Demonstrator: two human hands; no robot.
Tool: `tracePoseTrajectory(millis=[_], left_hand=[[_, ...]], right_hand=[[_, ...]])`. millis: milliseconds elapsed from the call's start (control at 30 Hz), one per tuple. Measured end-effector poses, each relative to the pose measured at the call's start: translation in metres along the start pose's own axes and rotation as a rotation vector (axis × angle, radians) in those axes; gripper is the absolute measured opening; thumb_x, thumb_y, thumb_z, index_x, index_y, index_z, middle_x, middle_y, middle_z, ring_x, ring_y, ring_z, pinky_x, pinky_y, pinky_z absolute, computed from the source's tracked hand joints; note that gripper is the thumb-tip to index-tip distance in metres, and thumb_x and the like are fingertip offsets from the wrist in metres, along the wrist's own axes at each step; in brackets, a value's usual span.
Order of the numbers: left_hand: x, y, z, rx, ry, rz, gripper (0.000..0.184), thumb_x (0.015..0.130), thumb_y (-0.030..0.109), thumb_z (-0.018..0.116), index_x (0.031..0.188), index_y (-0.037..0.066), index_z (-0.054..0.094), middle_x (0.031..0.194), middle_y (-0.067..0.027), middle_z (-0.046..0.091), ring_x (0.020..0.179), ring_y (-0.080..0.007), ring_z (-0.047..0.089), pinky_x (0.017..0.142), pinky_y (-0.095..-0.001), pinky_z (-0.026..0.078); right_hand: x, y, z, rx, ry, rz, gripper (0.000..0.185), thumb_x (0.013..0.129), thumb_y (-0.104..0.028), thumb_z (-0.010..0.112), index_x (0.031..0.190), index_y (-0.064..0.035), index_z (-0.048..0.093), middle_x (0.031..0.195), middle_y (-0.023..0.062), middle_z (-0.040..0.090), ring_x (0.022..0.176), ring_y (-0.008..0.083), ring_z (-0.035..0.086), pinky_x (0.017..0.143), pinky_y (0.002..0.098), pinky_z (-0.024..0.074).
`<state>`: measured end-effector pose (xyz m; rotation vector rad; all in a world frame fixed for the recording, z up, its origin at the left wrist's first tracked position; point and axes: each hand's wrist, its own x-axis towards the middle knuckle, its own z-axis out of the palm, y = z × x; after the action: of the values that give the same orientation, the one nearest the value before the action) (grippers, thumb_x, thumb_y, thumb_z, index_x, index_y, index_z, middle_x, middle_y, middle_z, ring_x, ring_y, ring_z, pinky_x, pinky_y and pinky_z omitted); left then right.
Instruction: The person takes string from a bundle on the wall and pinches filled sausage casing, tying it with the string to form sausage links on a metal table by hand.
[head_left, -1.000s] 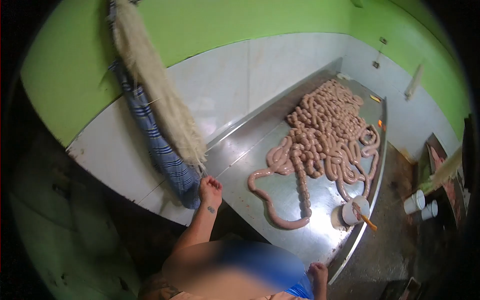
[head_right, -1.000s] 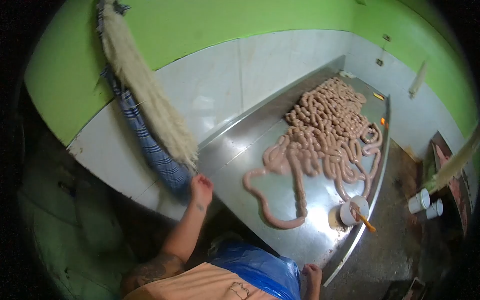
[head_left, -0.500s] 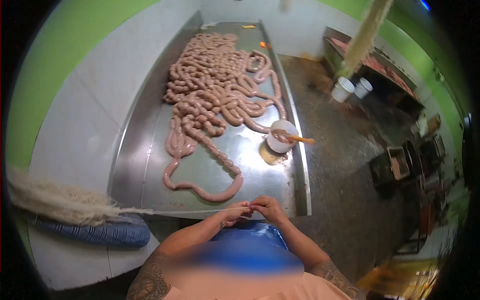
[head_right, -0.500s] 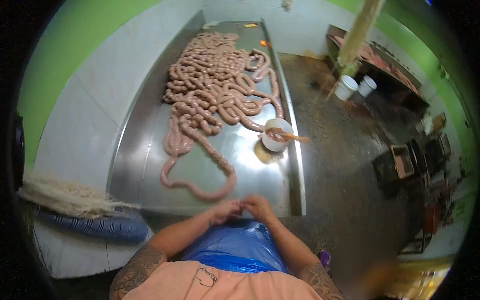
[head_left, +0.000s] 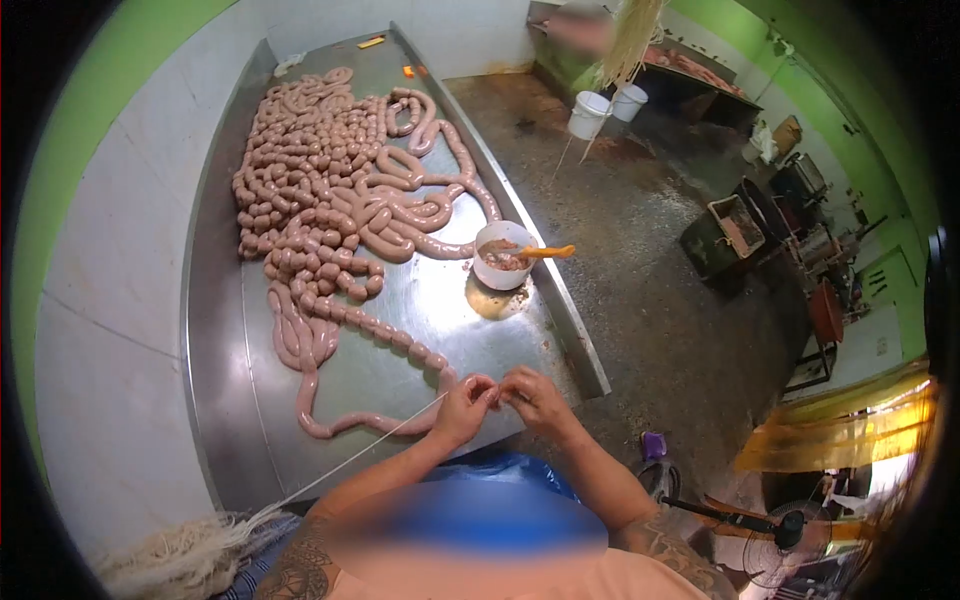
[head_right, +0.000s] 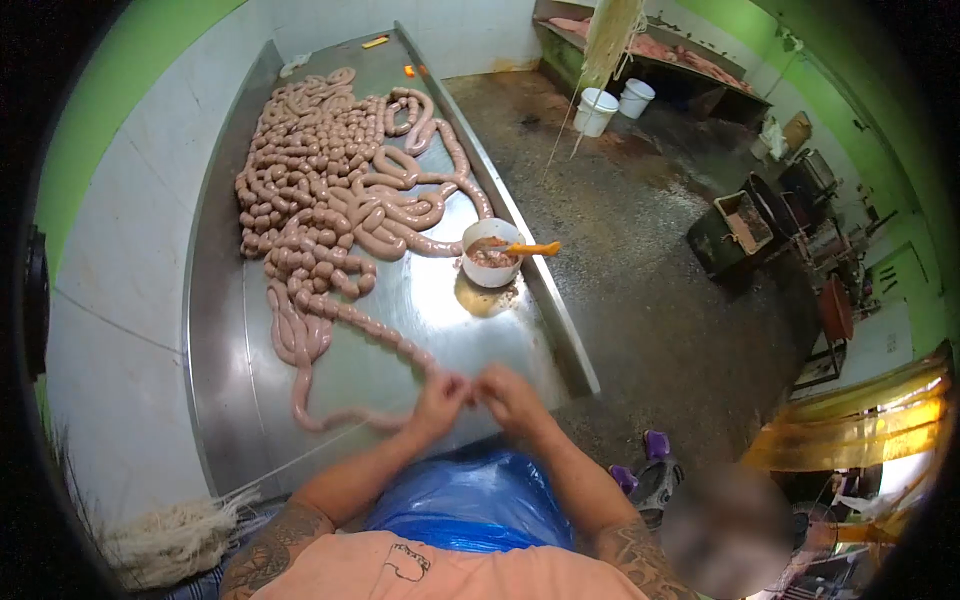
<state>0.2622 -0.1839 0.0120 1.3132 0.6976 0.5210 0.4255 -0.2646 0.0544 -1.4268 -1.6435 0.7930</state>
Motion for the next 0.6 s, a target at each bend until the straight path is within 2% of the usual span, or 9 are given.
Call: tracePoseTrajectory(millis=[133,200,267,333,400,433,500,533,600], left_hand=[[0.02,0.005,-0.03,-0.248,-0.176,-0.3,0.016,0.088,0.006,0.061,0.103,0.0,0.062,0.094,-0.0131,0.065,0.088,-0.0252,0.066,0.077,-0.0359,0.053],[0.023,0.014,-0.045,0.403,-0.405,0.261,0.019,0.085,0.008,0.063,0.103,0.001,0.062,0.091,-0.0176,0.064,0.085,-0.0319,0.065,0.076,-0.0395,0.052],[0.032,0.01,-0.062,0.599,-0.477,0.575,0.021,0.087,0.011,0.061,0.106,0.004,0.063,0.092,-0.0199,0.064,0.084,-0.0342,0.063,0.074,-0.0417,0.05],[0.029,0.013,-0.07,0.702,-0.444,0.528,0.018,0.086,0.015,0.059,0.093,0.002,0.068,0.084,-0.0215,0.065,0.078,-0.0365,0.062,0.069,-0.0437,0.048],[0.023,-0.001,-0.066,0.519,-0.271,0.288,0.019,0.085,0.016,0.059,0.083,-0.001,0.067,0.075,-0.0193,0.063,0.07,-0.0296,0.062,0.066,-0.0398,0.047],[0.033,-0.053,-0.075,0.206,-0.234,0.214,0.023,0.088,0.023,0.057,0.086,0.001,0.062,0.085,-0.0135,0.064,0.073,-0.0285,0.061,0.071,-0.0411,0.049],[0.041,-0.073,-0.08,-0.699,-0.326,-0.451,0.018,0.089,0.02,0.06,0.097,0.004,0.055,0.09,-0.0097,0.061,0.076,-0.0242,0.061,0.067,-0.0353,0.049],[0.039,-0.054,-0.075,-0.661,-0.399,-0.469,0.018,0.089,0.02,0.06,0.097,0.004,0.055,0.09,-0.0097,0.061,0.076,-0.0242,0.061,0.067,-0.0353,0.049],[0.019,-0.003,-0.068,0.172,-0.373,-0.311,0.042,0.097,0.032,0.055,0.118,-0.003,0.06,0.117,-0.0164,0.06,0.111,-0.0272,0.053,0.095,-0.0349,0.044]], right_hand=[[0.018,0.047,0.021,-0.012,0.206,0.211,0.01,0.086,-0.011,0.064,0.088,-0.001,0.063,0.089,0.0103,0.062,0.082,0.0242,0.06,0.075,0.0329,0.0482],[0.018,0.055,0.035,0.044,0.189,0.28,0.015,0.087,-0.017,0.063,0.089,-0.0028,0.066,0.089,0.009,0.062,0.083,0.019,0.06,0.075,0.033,0.0484],[0.019,0.052,0.054,0.225,0.288,0.42,0.019,0.087,-0.021,0.064,0.092,-0.0033,0.066,0.09,0.0082,0.062,0.083,0.0186,0.059,0.075,0.0332,0.0486],[0.02,0.061,0.074,0.233,0.244,0.387,0.021,0.088,-0.023,0.063,0.094,-0.0034,0.065,0.089,0.0093,0.062,0.083,0.0188,0.059,0.075,0.0339,0.0488],[0.016,0.053,0.083,-0.107,0.273,0.205,0.019,0.09,-0.021,0.059,0.093,-0.0028,0.065,0.09,0.0127,0.062,0.086,0.0256,0.06,0.079,0.0372,0.048],[0.017,0.033,0.083,0.089,0.235,0.329,0.018,0.091,-0.019,0.058,0.093,-0.0022,0.062,0.092,0.0148,0.06,0.088,0.0301,0.059,0.081,0.0392,0.0469],[0.009,0.011,0.086,-0.088,0.245,0.262,0.016,0.092,-0.019,0.056,0.094,-0.0029,0.059,0.091,0.0154,0.056,0.089,0.0326,0.058,0.08,0.0412,0.0459],[0.004,0.01,0.087,-0.104,0.322,0.283,0.016,0.092,-0.019,0.056,0.094,-0.0029,0.059,0.091,0.0154,0.056,0.089,0.0326,0.058,0.08,0.0412,0.0459],[-0.001,0.012,0.09,-0.19,0.331,0.209,0.017,0.093,-0.02,0.054,0.094,-0.0034,0.056,0.089,0.0157,0.052,0.088,0.0344,0.056,0.079,0.0433,0.0443]])
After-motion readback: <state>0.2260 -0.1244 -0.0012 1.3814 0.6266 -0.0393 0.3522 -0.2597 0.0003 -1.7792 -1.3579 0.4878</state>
